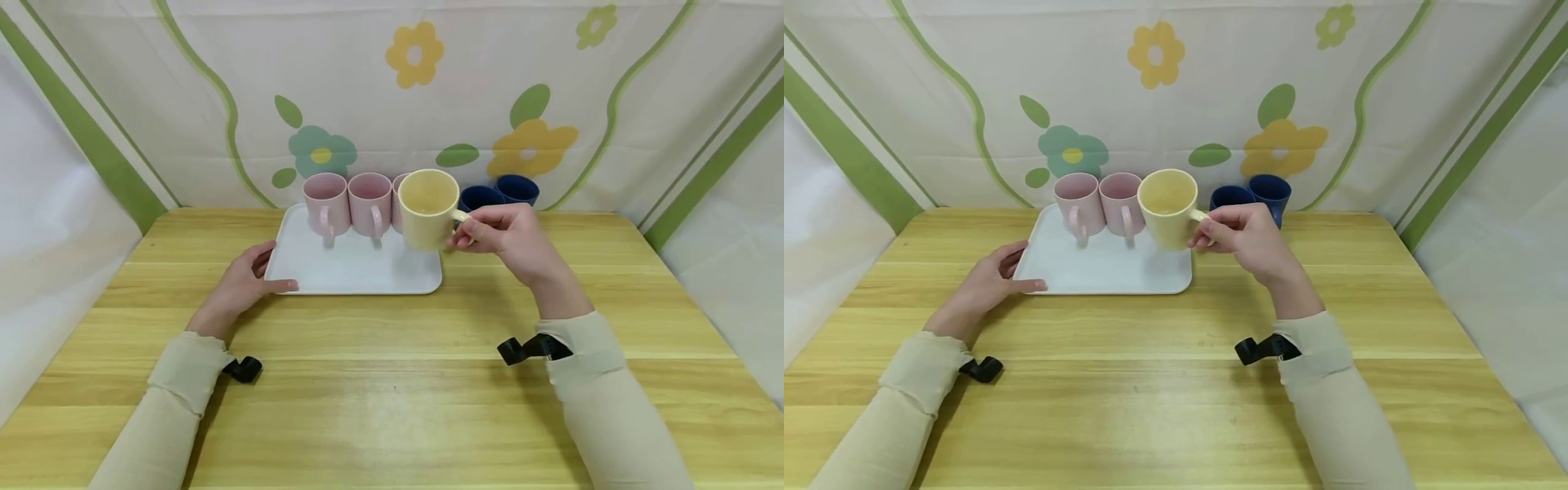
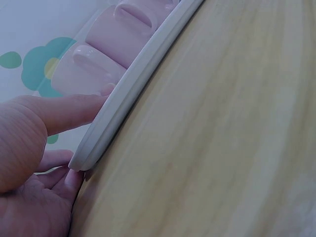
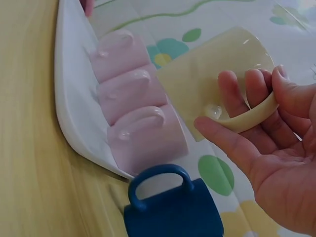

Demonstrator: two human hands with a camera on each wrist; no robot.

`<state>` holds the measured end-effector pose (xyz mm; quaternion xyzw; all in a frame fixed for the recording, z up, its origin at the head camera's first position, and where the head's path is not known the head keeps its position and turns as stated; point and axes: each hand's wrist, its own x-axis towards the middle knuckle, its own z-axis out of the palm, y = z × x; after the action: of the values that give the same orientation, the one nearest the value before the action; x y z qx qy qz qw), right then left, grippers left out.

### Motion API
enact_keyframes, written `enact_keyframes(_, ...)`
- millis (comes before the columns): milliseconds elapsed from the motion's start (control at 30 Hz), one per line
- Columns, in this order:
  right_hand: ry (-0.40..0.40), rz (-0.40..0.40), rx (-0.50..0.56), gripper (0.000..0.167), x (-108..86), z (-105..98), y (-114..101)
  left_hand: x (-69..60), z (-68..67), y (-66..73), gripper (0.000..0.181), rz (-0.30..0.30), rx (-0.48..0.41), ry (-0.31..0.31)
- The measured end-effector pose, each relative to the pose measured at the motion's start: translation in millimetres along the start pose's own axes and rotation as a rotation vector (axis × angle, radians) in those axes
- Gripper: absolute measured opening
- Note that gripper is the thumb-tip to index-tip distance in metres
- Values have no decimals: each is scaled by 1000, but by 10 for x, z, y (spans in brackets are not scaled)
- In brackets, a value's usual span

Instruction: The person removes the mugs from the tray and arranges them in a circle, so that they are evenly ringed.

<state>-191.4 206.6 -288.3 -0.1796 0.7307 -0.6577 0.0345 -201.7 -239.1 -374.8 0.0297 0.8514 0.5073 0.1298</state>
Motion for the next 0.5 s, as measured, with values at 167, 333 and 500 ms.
enact_keyframes(167,11,-23,40,16,-47,-144,-44,7,3,-14,110,-5,-4,-1)
enact_keyframes(333,14,-38,36,16,-87,-295,-95,22,4,-20,110,-5,-6,12)
enact_keyframes(500,2,-61,84,18,-128,-468,-96,29,2,-26,109,0,-9,20)
